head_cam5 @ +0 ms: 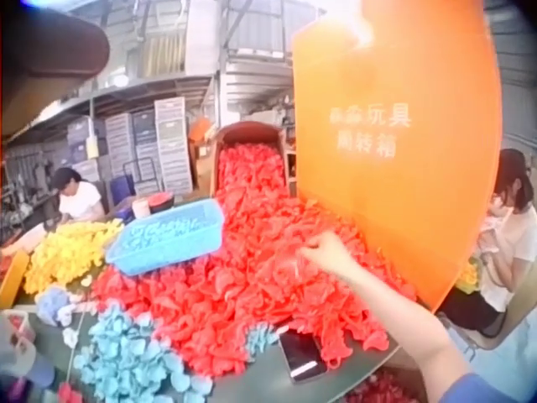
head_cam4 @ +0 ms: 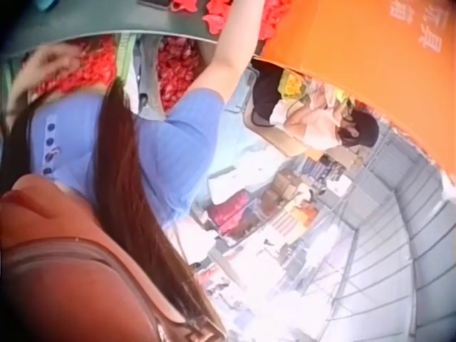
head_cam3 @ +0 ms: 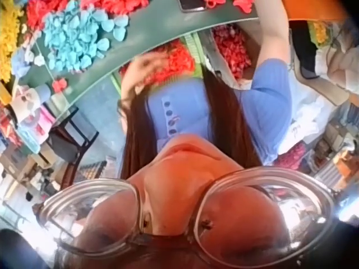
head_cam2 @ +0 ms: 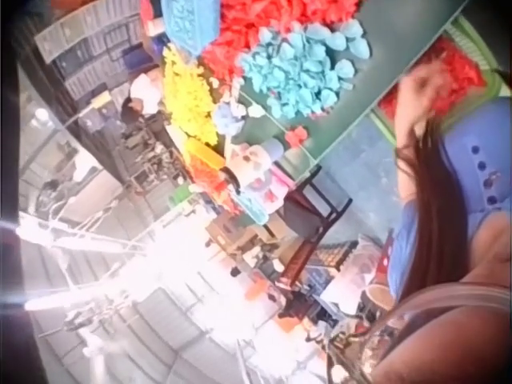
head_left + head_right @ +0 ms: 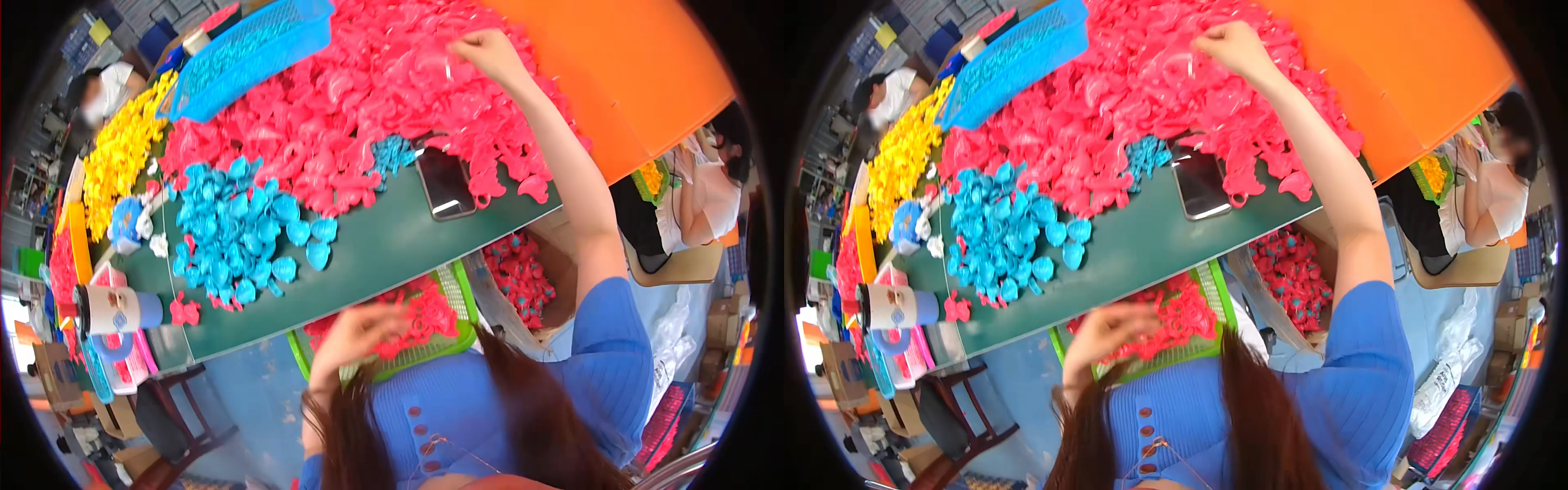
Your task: Assembling plastic toy parts at a workbench.
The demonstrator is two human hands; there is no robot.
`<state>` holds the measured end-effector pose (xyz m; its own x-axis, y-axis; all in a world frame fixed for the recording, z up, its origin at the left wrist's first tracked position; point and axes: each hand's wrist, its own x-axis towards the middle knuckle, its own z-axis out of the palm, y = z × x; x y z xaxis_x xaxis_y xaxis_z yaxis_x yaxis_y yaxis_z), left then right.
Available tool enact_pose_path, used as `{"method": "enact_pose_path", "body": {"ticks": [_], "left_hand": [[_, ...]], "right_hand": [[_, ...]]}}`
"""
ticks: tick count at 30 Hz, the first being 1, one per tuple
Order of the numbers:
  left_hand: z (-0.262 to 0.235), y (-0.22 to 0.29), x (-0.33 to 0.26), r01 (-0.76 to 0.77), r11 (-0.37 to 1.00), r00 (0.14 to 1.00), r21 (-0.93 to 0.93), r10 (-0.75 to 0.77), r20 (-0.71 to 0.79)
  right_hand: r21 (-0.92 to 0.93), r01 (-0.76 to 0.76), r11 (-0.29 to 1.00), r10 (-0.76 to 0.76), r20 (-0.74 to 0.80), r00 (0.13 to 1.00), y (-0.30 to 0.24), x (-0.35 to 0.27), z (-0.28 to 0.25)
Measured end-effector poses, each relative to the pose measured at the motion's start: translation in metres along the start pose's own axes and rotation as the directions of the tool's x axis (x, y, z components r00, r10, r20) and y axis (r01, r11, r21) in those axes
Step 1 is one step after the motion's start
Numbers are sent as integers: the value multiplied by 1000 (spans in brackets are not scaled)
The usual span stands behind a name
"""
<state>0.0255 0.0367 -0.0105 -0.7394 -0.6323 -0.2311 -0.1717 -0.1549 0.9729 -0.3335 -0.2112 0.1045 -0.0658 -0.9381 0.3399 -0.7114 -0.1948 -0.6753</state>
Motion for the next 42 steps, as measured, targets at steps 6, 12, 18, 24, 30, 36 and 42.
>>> {"method": "enact_pose_path", "body": {"ticks": [6,12,18,24,30,36,42], "left_hand": [[0,26,42,-302,786,916,-539,84,-392],[-9,-10,25,-180,612,982,-770,153,-107],[-8,-14,4,-241,549,970,-801,153,-187],[-12,-13,-7,-422,521,904,-742,174,-392],[-11,-17,-15,-466,486,880,-740,166,-445],[-8,-15,-15,-508,573,823,-643,102,-559],[-3,-19,-6,-573,642,720,-509,99,-687]], "right_hand": [[390,-157,907,-97,558,824,-84,-168,65],[487,-204,849,-184,635,750,-92,-210,94],[463,44,885,-289,474,832,-77,-190,106],[-341,199,919,-196,42,980,-7,-130,127],[-297,265,917,-254,77,964,16,-125,137],[54,-189,980,169,263,950,-9,-129,126],[226,-208,952,175,159,972,-33,-141,117]]}}
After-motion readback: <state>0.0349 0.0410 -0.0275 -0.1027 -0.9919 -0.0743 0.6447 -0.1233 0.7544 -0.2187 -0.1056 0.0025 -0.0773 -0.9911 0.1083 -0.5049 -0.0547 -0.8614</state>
